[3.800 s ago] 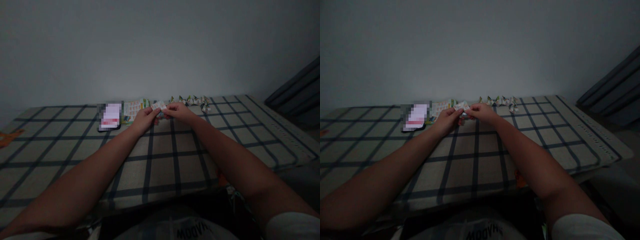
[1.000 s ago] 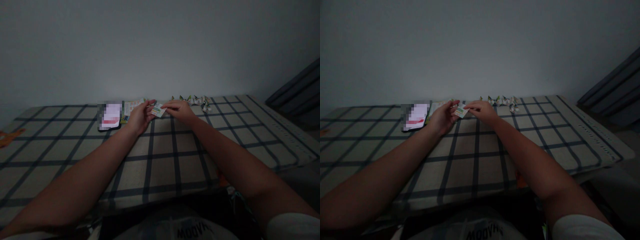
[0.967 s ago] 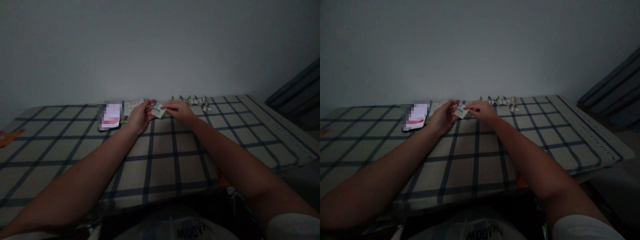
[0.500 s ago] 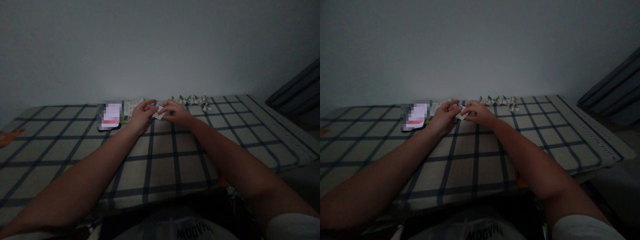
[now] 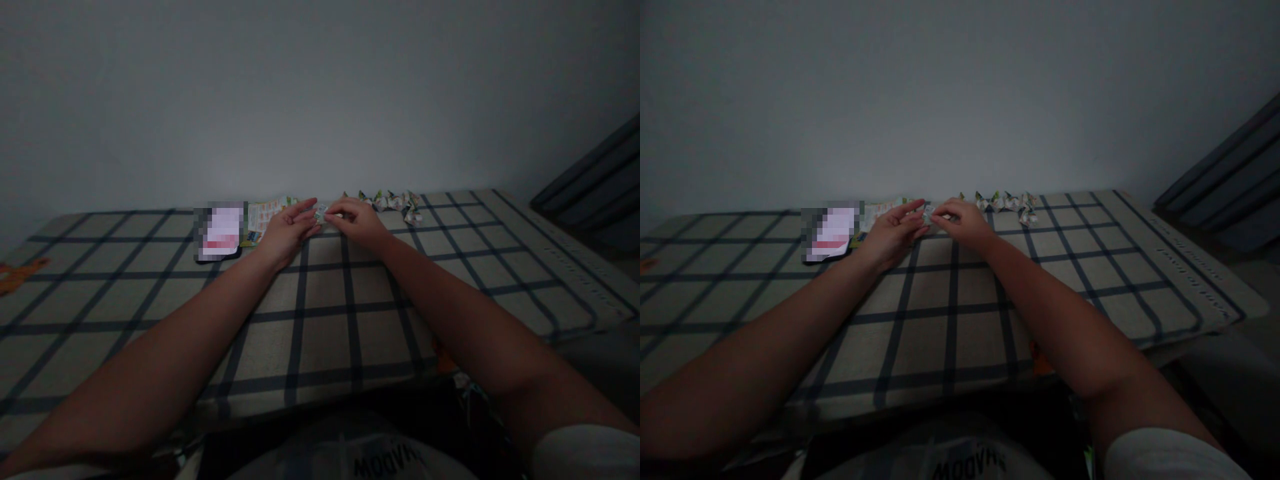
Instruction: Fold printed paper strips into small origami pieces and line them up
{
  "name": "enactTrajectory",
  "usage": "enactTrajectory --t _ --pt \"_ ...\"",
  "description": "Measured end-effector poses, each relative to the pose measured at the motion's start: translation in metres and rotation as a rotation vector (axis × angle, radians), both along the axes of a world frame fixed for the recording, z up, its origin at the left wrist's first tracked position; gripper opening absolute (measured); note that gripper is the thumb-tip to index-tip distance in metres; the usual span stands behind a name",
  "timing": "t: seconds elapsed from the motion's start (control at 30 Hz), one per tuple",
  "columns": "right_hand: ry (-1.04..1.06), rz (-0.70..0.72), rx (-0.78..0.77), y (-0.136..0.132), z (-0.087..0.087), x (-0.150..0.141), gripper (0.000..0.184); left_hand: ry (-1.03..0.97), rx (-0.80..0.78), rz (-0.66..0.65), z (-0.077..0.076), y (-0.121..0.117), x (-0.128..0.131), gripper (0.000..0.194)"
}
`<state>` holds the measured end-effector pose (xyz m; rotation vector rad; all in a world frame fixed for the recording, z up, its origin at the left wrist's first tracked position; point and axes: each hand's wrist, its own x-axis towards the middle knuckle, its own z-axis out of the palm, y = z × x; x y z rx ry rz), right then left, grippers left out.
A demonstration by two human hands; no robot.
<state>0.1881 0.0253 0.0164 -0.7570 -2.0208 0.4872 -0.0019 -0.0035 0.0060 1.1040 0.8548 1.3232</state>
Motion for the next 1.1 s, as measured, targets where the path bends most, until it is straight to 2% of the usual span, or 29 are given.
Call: enactTrajectory --t 0.27,0.5,0.57,0.7,0.93,1.1 --pt "0.098 -0.091 -0.185 -0.0019 0.0013 -0.0035 0.024 0.052 0.036 -0.016 0.0019 -0.0033 -0.0004 0.046" --pt "0.079 -0.097 -0.165 -0.0033 0.0025 -0.0031 0.024 0.221 0.165 0.018 -0.0009 -0.0026 -0.0005 0.059" --pt "0.114 -0.081 -0.169 -0.0025 0.0007 -0.0040 0.024 0.222 0.161 0.022 -0.0004 -0.0034 -0.0002 0.057" --pt "0.179 -0.040 -0.233 0.0002 -0.0024 -0.0047 0.034 0.202 0.131 0.032 0.0006 -0.0054 0.0011 0.057" --pt "0.159 -0.037 -0.312 0.0017 -0.0025 -0.0053 0.026 0.238 0.128 0.069 0.0015 -0.0067 0.0020 0.057" --pt "0.111 -0.012 -0.224 0.0019 -0.0023 -0.0039 0.025 0.312 0.168 0.051 0.0005 -0.0050 -0.0011 0.058"
